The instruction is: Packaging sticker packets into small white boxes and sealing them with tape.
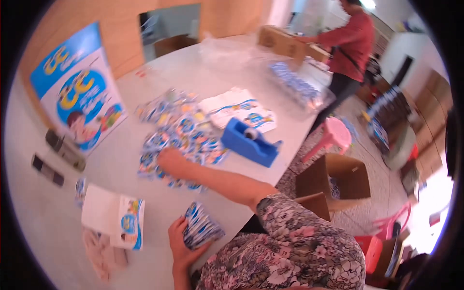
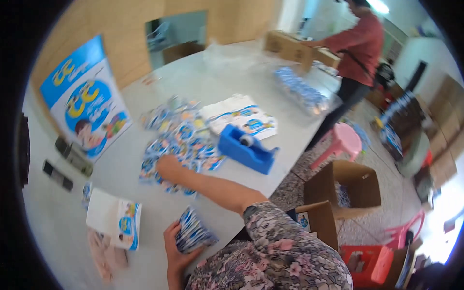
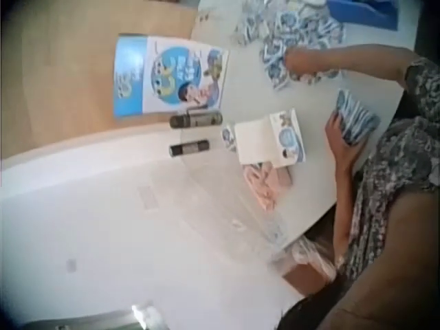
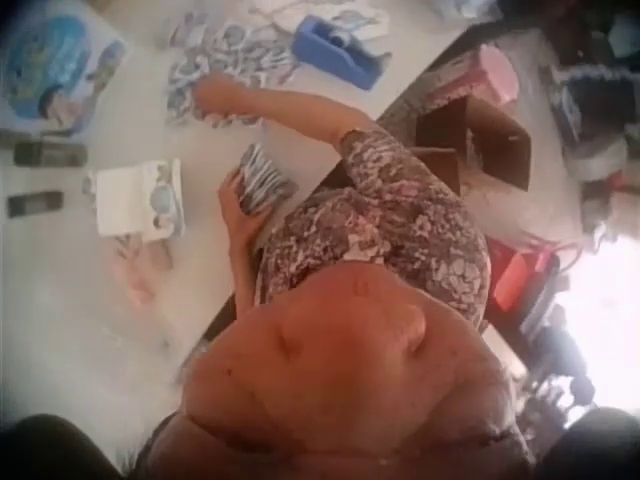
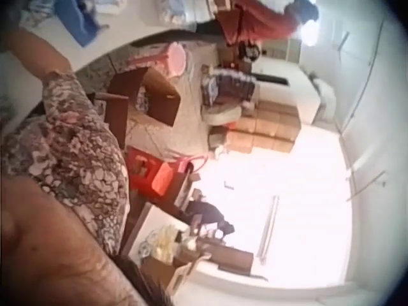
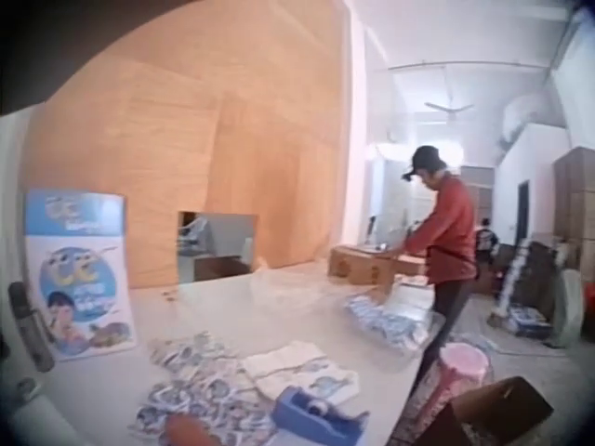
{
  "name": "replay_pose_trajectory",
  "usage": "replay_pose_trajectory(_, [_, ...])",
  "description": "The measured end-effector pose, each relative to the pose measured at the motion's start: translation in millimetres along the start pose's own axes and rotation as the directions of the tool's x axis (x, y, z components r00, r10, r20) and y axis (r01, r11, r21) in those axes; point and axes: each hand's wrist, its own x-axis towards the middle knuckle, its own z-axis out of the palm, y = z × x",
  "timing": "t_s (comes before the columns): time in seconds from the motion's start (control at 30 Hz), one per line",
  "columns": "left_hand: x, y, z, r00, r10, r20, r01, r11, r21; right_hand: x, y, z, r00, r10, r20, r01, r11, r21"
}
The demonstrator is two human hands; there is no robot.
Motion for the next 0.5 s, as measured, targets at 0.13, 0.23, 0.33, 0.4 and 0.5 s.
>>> replay_pose_trajectory(0.13, [-3.9, 2.3, 1.9, 0.996, -0.076, -0.040, 0.077, 0.997, 0.008, -38.2, 3.2, -33.0, 0.995, -0.019, -0.099, 0.024, 0.999, 0.044])
replay_pose_trajectory(0.23, [-4.5, 3.1, 0.7, 0.993, -0.027, -0.111, 0.035, 0.997, 0.075, -86.6, -11.9, -60.4, 0.986, -0.154, 0.063, 0.097, 0.839, 0.535])
replay_pose_trajectory(0.33, [-5.5, 1.8, 0.3, 0.992, -0.037, -0.119, 0.045, 0.997, 0.061, -118.7, -26.5, -87.5, 0.881, -0.401, 0.250, 0.058, 0.618, 0.784])
replay_pose_trajectory(0.4, [-7.0, -2.3, 1.7, 0.998, -0.035, -0.050, 0.036, 0.999, 0.024, -125.6, -35.8, -105.6, 0.902, -0.350, 0.255, -0.004, 0.582, 0.813])
replay_pose_trajectory(0.5, [-10.9, -10.2, 8.1, 0.998, -0.060, -0.007, 0.059, 0.996, -0.065, -121.3, -51.9, -128.6, 0.853, -0.298, 0.428, -0.099, 0.713, 0.694])
